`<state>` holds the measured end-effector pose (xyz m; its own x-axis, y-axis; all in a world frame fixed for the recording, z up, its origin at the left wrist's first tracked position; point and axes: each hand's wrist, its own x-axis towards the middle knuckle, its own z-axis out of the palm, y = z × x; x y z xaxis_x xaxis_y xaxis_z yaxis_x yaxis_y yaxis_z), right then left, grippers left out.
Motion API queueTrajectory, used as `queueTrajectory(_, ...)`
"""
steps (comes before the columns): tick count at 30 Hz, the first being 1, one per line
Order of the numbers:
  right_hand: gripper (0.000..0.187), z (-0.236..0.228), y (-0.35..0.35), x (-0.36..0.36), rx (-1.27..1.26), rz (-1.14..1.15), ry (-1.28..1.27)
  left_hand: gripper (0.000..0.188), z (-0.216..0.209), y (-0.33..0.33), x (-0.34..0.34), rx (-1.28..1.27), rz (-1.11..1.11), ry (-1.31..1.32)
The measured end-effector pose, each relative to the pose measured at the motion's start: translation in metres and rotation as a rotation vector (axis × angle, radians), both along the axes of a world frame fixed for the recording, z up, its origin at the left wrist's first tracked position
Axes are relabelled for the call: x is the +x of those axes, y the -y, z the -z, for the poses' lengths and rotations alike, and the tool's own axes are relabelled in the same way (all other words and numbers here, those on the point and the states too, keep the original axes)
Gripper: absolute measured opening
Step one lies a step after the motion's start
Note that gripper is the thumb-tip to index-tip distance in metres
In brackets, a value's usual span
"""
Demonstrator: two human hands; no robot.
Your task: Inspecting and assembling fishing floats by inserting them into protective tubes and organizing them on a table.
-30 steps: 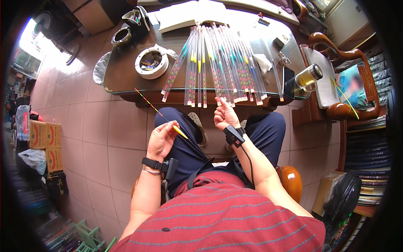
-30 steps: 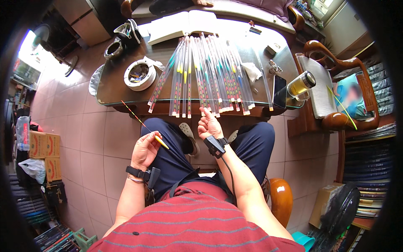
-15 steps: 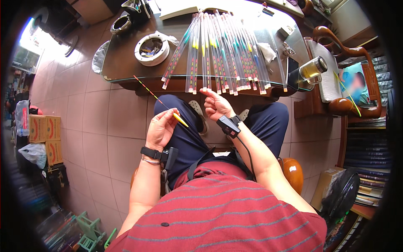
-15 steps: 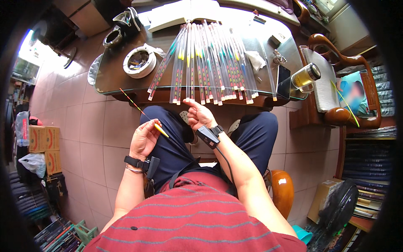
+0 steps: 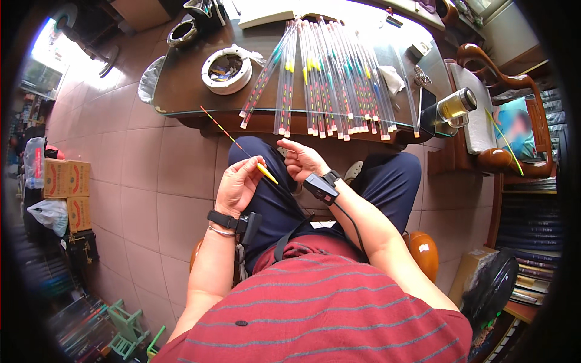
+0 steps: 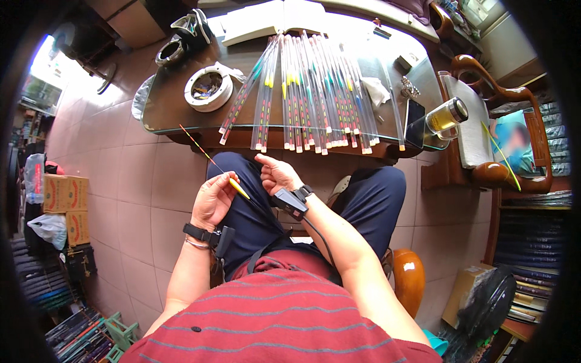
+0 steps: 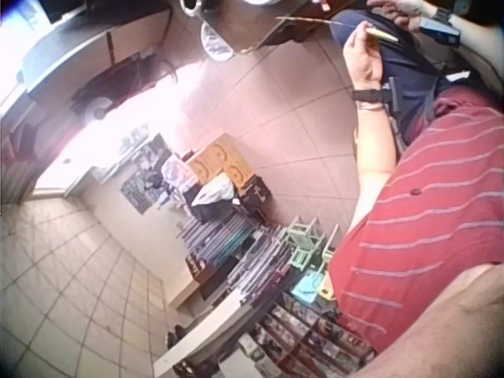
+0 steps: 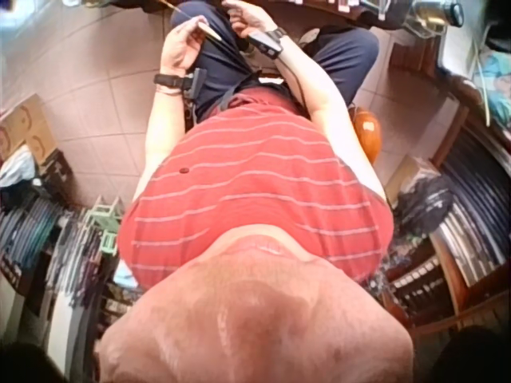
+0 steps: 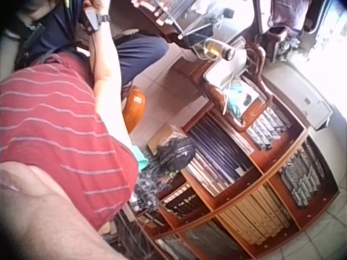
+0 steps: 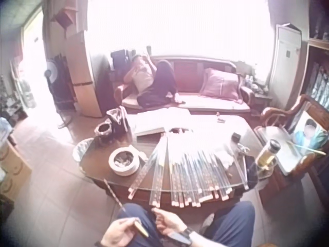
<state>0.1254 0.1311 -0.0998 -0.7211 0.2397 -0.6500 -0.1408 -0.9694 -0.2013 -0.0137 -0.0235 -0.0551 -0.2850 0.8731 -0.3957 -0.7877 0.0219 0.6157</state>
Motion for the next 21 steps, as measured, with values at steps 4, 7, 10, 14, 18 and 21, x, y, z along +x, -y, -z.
queueTrajectory(4, 0.030, 0.012, 0.002, -0.025, -0.029, 0.087, 0.000, 0.019, 0.003, 0.002, 0.002, -0.005, 0.022, -0.020)
queueTrajectory(7, 0.027, 0.013, 0.005, -0.035, -0.045, 0.143, -0.015, 0.018, 0.002, 0.004, 0.003, -0.011, 0.019, -0.012)
queueTrajectory(10, 0.013, 0.009, 0.010, -0.031, -0.044, 0.147, -0.022, 0.018, 0.003, 0.005, 0.002, -0.010, 0.012, -0.005)
queueTrajectory(14, 0.018, -0.021, 0.021, -0.009, -0.111, 0.110, -0.127, 0.017, 0.001, 0.004, 0.000, -0.012, 0.006, 0.018)
queueTrajectory(18, 0.018, -0.049, 0.008, 0.009, -0.007, 0.144, -0.213, 0.016, -0.002, 0.002, 0.000, -0.015, 0.001, 0.010)
queueTrajectory(21, 0.013, -0.053, -0.022, 0.017, 0.074, 0.246, -0.156, 0.016, -0.002, 0.001, 0.000, 0.004, 0.015, 0.012)
